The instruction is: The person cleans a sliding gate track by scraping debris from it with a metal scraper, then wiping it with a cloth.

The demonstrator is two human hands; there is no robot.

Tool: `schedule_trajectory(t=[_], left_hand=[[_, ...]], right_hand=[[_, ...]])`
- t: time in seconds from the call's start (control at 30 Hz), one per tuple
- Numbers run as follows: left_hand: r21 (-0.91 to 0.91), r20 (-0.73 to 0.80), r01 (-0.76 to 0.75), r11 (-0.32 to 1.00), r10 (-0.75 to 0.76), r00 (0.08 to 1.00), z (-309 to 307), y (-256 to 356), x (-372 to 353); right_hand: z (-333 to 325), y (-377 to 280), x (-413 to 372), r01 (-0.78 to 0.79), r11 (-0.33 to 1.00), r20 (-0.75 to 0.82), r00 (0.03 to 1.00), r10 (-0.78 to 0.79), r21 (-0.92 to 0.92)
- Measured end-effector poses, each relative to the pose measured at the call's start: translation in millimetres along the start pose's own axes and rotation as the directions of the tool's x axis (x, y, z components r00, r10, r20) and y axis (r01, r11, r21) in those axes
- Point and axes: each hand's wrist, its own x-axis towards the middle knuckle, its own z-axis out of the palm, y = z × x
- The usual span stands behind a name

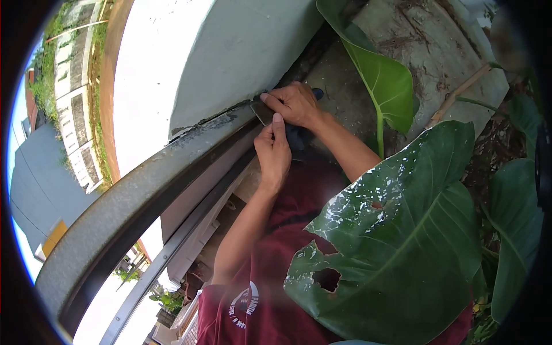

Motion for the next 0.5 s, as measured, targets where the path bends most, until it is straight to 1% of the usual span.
schedule_trajectory(t=[0.07,0.13,0.2,0.23,0.27,0.33,0.37,0.43,0.47,0.5], left_hand=[[0.056,-0.041,-0.092,0.994,0.095,0.995,-8,20,-20],[-0.022,-0.003,0.027,0.999,-0.028,1.0,-6,22,-18],[-0.087,0.027,0.172,0.981,-0.17,0.985,-3,3,-2],[-0.097,0.047,0.174,0.98,-0.17,0.984,1,-4,3],[-0.062,0.029,0.144,0.988,-0.142,0.989,0,-10,2],[0.015,0.002,0.099,0.995,-0.099,0.995,0,0,-9],[0.046,-0.037,-0.026,0.999,0.028,0.999,-5,0,-12],[0.031,-0.027,-0.055,0.998,0.055,0.998,-10,16,-22],[0.025,-0.024,-0.072,0.997,0.072,0.997,-14,23,-26],[0.031,-0.021,0.0,1.0,0.0,1.0,-18,12,-20]], right_hand=[[1,-12,-6,0.032,0.999,-0.02,0.999,-0.031,0.023],[1,-12,-3,0.071,0.997,-0.069,0.995,-0.069,0.028],[15,21,-10,-0.023,0.999,-0.061,0.998,0.025,0.024],[16,24,-9,-0.065,0.998,-0.054,0.996,0.067,0.022],[18,29,-8,-0.042,0.999,-0.054,0.998,0.044,0.022],[12,16,-10,-0.01,1.0,-0.053,0.999,0.011,0.025],[11,6,-13,0.023,0.999,-0.051,0.998,-0.021,0.034],[4,-15,-7,0.105,0.994,-0.06,0.993,-0.102,0.038],[7,-13,-8,0.091,0.993,-0.083,0.993,-0.085,0.07],[14,-6,-10,0.078,0.992,-0.104,0.992,-0.067,0.104]])
